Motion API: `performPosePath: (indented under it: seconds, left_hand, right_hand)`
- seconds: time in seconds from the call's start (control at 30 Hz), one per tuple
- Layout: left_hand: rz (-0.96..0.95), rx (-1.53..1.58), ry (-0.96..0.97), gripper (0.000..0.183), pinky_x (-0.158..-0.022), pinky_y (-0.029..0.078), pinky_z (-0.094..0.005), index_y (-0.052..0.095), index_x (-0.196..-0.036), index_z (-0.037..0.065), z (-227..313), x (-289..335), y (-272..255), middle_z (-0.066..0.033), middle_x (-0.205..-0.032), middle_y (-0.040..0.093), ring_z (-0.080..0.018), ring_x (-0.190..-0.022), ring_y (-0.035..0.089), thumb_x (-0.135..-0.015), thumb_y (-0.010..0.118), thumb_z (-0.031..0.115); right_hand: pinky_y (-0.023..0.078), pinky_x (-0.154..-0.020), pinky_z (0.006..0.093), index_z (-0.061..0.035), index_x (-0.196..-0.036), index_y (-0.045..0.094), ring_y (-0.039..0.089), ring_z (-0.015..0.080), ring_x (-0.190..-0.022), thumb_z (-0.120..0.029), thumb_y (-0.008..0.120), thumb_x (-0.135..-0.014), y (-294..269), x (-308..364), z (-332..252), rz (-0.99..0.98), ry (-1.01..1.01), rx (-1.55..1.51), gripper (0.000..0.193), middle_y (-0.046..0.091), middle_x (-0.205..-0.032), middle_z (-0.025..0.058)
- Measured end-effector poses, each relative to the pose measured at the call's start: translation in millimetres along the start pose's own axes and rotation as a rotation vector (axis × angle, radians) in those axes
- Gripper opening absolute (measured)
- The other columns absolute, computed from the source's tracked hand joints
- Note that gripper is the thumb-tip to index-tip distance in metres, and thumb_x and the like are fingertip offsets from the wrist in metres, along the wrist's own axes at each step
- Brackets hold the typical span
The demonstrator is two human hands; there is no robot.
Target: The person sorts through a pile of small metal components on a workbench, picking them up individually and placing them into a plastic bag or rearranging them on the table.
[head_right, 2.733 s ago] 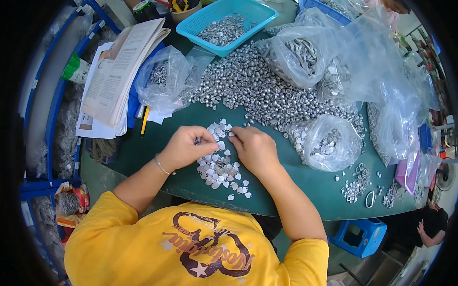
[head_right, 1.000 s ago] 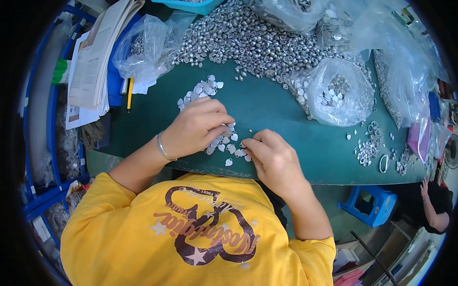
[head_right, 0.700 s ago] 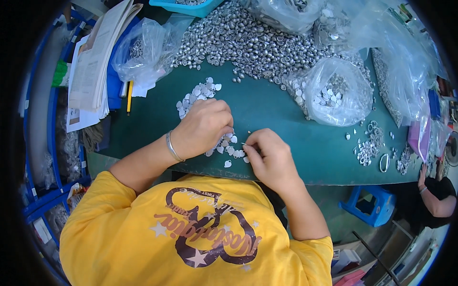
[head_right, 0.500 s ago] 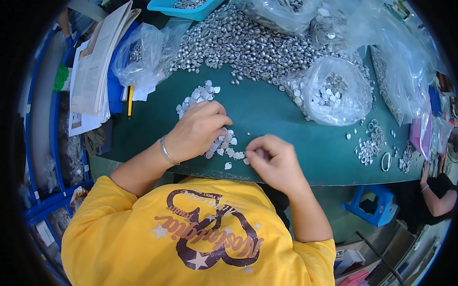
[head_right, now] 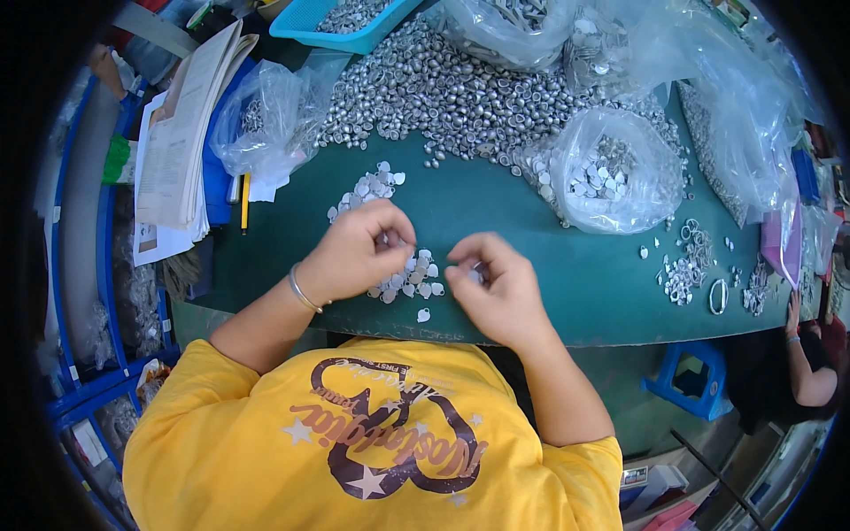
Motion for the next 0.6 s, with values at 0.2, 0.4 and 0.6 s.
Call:
performPosePath:
  seconds: [0.2,0.4,0.6]
  left_hand:
    - [-0.016,-0.378,0.180,0.018,-0.062,0.048,-0.0357,0.060,-0.082,0.003,18,7,15,-0.0118,-0.081,0.053,-0.0299,-0.071,0.058,-0.069,0.073,0.005]
    - [-0.036,-0.289,0.200,0.015,-0.060,0.047,-0.0316,0.055,-0.078,0.003,13,7,13,-0.0086,-0.079,0.054,-0.0240,-0.070,0.058,-0.071,0.068,-0.002]
    - [-0.018,0.638,-0.245,0.010,-0.056,0.043,-0.0205,0.054,-0.082,0.003,-11,3,-5,-0.0032,-0.081,0.056,-0.0084,-0.068,0.054,-0.076,0.062,0.000]
  right_hand:
    - [0.050,-0.057,0.0387,-0.0074,-0.084,0.063,0.059,0.0309,-0.065,-0.012,0.065,-0.077,26,3,-22,0.081,-0.365,0.816,0.008,0.056,-0.075,0.0100]
    - [0.049,-0.056,0.0362,-0.0056,-0.081,0.062,0.060,0.0275,-0.063,-0.010,0.063,-0.078,22,0,-19,0.047,-0.404,0.788,0.005,0.055,-0.075,0.0103]
    - [0.045,-0.052,0.0255,-0.0006,-0.086,0.059,0.057,0.0150,-0.060,-0.005,0.063,-0.077,-24,-1,6,-0.094,0.151,-0.552,0.010,0.062,-0.077,0.0076]
Point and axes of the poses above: each hand's wrist, its own x-axis away from the middle knuckle, its own y-axis out of the palm, z = x × y, the point moved 6 cm from there along -x, towards the middle knuckle
